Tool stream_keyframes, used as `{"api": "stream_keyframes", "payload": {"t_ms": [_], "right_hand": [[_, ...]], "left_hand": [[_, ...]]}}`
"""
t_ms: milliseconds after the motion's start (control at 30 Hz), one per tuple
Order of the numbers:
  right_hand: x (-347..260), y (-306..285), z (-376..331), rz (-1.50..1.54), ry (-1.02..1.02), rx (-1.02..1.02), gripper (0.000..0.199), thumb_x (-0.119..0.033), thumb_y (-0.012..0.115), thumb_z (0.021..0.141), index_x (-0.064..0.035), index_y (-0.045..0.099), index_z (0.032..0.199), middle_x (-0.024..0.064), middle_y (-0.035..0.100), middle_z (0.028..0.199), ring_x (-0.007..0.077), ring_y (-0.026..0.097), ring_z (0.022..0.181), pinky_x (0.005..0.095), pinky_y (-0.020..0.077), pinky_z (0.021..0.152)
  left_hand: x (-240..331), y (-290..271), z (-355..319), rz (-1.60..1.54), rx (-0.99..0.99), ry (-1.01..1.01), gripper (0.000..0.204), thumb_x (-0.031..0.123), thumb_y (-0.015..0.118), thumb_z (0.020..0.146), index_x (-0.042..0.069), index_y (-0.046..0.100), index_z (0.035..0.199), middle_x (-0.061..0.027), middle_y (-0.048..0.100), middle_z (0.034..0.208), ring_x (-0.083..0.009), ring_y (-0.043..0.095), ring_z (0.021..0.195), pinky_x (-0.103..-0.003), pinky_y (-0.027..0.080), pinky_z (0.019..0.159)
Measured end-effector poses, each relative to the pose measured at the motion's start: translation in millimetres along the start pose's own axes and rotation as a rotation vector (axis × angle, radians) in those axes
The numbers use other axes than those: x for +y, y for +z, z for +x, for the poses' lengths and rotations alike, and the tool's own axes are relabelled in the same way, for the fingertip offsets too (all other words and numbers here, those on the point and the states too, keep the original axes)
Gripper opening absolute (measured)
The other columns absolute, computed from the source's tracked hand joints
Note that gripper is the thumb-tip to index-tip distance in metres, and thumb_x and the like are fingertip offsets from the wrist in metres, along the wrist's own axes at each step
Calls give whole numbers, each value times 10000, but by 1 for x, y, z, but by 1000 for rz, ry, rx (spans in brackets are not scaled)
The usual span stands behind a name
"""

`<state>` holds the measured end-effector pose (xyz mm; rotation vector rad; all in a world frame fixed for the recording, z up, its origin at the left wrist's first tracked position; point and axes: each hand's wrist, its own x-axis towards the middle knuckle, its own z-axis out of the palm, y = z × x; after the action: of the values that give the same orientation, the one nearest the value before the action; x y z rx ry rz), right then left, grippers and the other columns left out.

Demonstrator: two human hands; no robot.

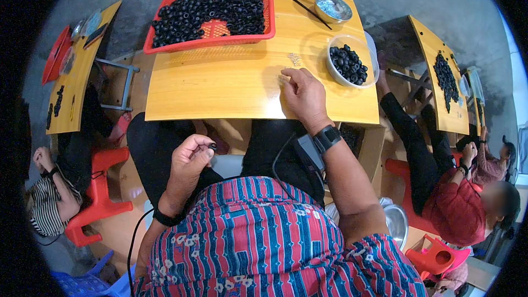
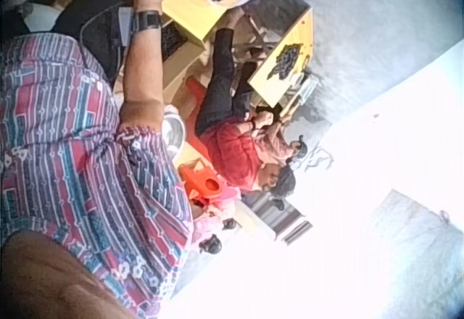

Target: Assembling small black rubber or plastic industrial components at a production table.

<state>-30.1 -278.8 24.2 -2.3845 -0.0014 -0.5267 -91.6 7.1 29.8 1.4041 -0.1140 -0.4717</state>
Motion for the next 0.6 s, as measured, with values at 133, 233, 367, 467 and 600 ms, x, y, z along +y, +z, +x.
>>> {"api": "stream_keyframes", "payload": {"t_ms": [133,233,367,467,600], "right_hand": [[-6,-3,2,6,-18,30,174,-93,679,782,-40,651,945,90,541,662,200,539,574,292,448,549],[0,1,2,34,-51,8,174,-67,671,782,-34,653,951,64,525,654,158,507,558,264,432,536],[2,1,-4,133,42,37,172,-51,661,784,-36,656,955,46,529,663,126,499,564,255,423,530],[7,2,-2,292,94,71,183,-30,651,784,-37,656,967,27,525,666,96,492,574,246,410,518],[3,1,5,61,-38,5,168,-72,663,786,-33,648,949,72,547,677,171,531,582,287,438,544]], "left_hand": [[0,-1,0,50,1,3,113,87,574,889,28,579,985,18,543,779,-40,489,686,-189,425,640],[1,-2,-1,30,-4,0,112,80,570,890,27,577,988,18,545,788,-42,491,690,-190,425,640],[1,-2,0,20,2,-4,111,76,568,889,26,575,988,18,544,790,-42,491,691,-190,425,641],[0,-1,0,24,-1,-2,110,74,568,888,26,576,987,20,541,786,-42,490,690,-191,424,640],[-1,-1,3,29,12,9,108,70,564,888,26,578,986,23,538,781,-42,489,685,-191,423,639]]}}
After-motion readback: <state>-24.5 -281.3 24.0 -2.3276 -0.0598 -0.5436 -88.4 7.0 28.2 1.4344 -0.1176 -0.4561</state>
